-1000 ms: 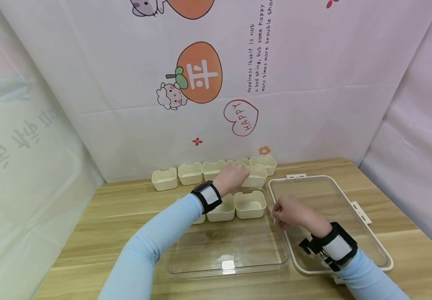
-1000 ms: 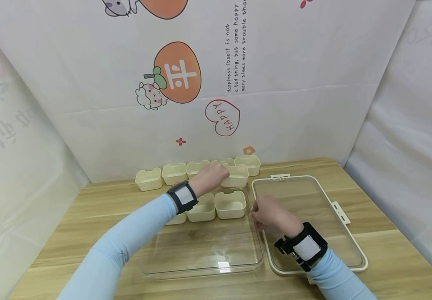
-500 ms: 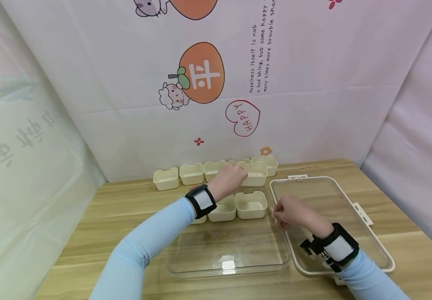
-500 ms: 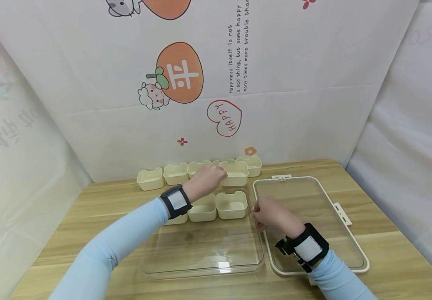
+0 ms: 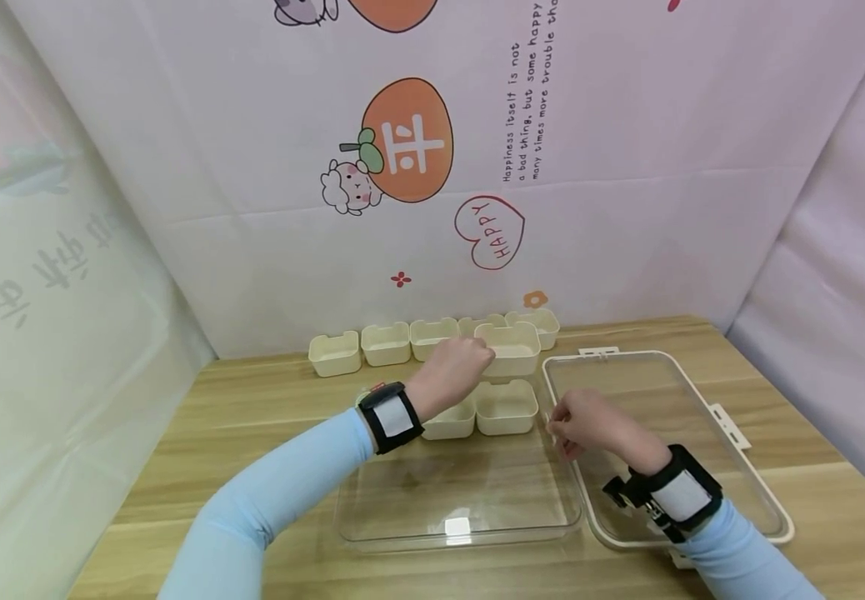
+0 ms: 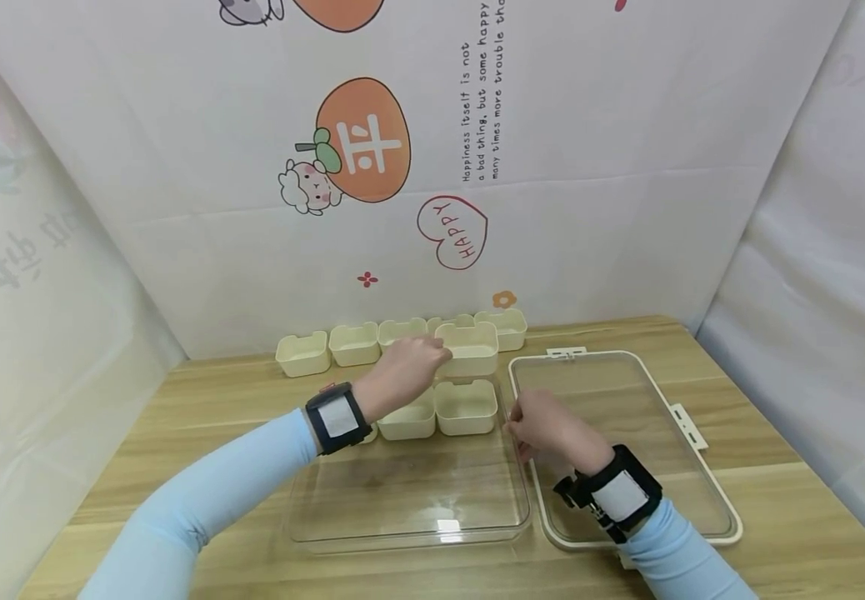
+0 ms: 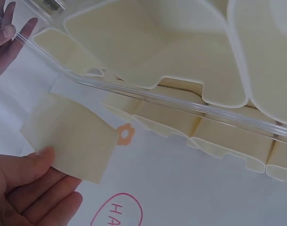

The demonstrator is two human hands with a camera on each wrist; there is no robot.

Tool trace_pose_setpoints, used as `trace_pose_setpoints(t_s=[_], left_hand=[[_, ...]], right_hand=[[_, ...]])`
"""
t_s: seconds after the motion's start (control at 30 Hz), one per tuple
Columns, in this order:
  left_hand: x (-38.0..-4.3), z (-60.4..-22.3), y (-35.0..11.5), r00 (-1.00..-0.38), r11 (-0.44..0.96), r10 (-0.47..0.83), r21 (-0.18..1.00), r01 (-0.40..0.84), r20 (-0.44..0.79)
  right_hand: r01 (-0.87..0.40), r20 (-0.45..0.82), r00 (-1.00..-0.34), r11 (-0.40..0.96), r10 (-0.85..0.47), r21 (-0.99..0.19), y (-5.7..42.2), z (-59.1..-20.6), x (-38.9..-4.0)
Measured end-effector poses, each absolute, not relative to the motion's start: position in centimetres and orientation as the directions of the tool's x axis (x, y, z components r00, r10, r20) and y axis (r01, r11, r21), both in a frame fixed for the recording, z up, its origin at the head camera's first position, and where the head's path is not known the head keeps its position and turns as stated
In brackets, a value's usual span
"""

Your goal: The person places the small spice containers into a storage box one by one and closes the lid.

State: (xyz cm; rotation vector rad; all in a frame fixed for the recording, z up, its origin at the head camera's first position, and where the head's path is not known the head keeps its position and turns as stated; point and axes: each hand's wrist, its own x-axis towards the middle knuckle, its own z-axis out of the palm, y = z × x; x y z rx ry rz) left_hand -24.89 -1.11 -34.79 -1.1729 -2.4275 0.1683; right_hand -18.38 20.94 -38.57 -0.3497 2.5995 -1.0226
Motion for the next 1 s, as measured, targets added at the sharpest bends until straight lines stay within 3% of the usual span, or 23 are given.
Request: trace_pose_setpoints(t_s=[0.6, 1.0], left_hand=[[-23.3, -35.2, -3.5, -0.498, 0.628, 0.757, -0.259, 0.734, 0.424], [-21.9, -35.2, -5.2, -0.519, 0.642, 0.74, -0.22, 0.734, 0.427]], right_hand=[[-0.143, -0.191, -0.91, 0.712, -0.368, -0.688, 21.0, -38.5, -18.3], [-0.133, -0.198, -0.914, 0.724, -0.353, -0.677, 21.0, -38.5, -18.3]])
